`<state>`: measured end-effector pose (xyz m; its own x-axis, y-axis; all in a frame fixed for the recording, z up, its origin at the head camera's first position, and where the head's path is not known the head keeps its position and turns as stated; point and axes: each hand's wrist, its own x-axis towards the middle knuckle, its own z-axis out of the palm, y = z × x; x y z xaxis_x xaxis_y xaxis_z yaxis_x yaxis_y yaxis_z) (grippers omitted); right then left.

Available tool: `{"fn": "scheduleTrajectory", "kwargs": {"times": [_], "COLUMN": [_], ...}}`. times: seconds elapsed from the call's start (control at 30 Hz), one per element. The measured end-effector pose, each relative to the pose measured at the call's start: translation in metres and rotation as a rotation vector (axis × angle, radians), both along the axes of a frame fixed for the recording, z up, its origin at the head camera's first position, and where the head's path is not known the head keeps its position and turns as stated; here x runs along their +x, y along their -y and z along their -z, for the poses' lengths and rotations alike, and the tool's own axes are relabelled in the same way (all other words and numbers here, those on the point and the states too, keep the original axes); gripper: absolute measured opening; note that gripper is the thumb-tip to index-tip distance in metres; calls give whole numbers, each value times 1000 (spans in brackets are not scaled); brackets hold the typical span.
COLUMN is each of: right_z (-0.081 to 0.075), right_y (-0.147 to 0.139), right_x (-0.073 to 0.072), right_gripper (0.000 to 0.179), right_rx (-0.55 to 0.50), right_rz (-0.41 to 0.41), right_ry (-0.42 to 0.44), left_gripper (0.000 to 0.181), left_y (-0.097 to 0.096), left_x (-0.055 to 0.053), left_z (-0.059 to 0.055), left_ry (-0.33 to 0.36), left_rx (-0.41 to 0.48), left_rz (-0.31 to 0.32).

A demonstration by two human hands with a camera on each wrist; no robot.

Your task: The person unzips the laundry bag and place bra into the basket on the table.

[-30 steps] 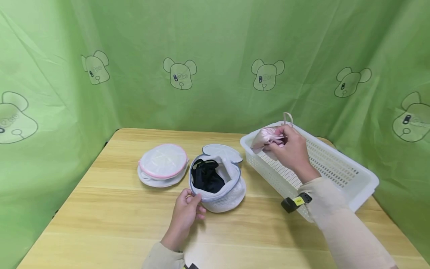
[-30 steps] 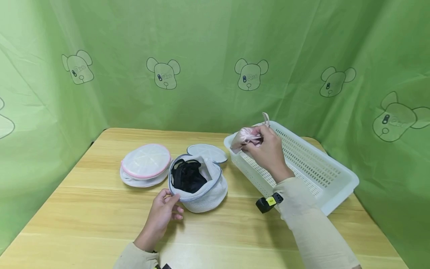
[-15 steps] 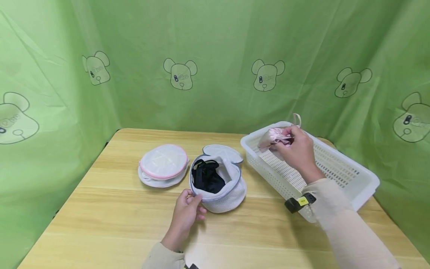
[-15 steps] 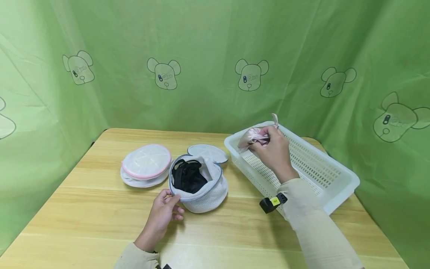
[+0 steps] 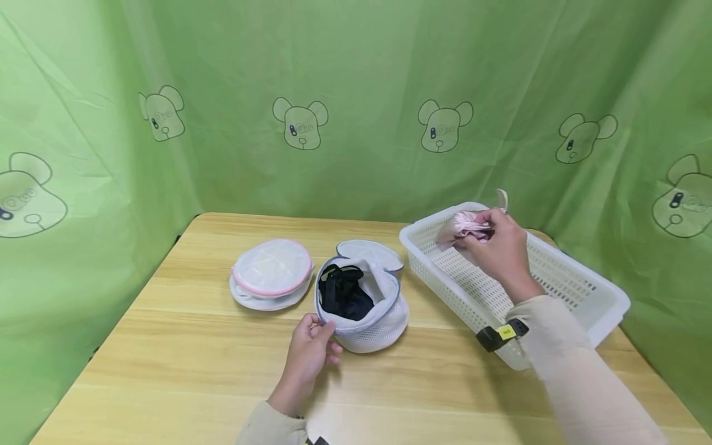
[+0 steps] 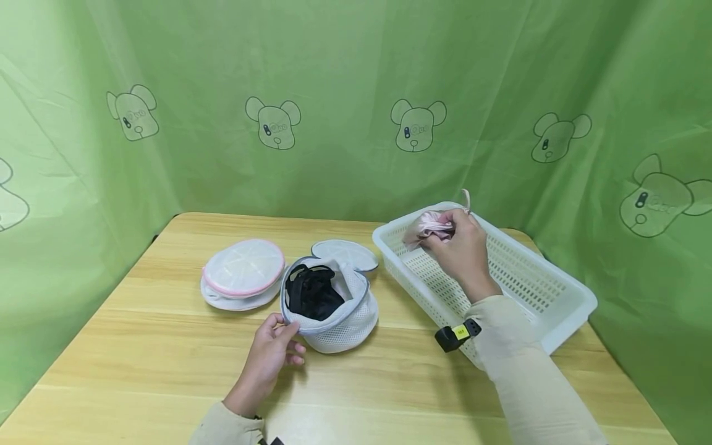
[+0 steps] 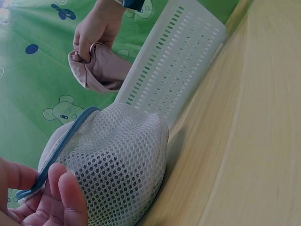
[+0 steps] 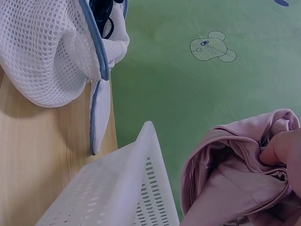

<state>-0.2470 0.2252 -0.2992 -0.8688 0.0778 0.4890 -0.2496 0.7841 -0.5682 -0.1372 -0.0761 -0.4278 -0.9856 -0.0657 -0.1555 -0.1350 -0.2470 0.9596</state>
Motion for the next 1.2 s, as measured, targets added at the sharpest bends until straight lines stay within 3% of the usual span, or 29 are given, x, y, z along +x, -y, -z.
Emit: {"fn": "scheduleTrajectory", "kwargs": {"times": [0.87,1.2], "right_z": [0,6], "right_y": [-14,-15], "right_x": [0,0], "right_gripper": [46,32], "right_rx": [2,-10], "right_rz": [72,62], "right_ry": [119,96], "left_gripper": [11,12], "left_y": [-1,0], "left_x": [-2,1], "left_z": [-1,2], "left_ry": [0,14], "left_rx": [-19,-34], "left_rz": [4,15]}}
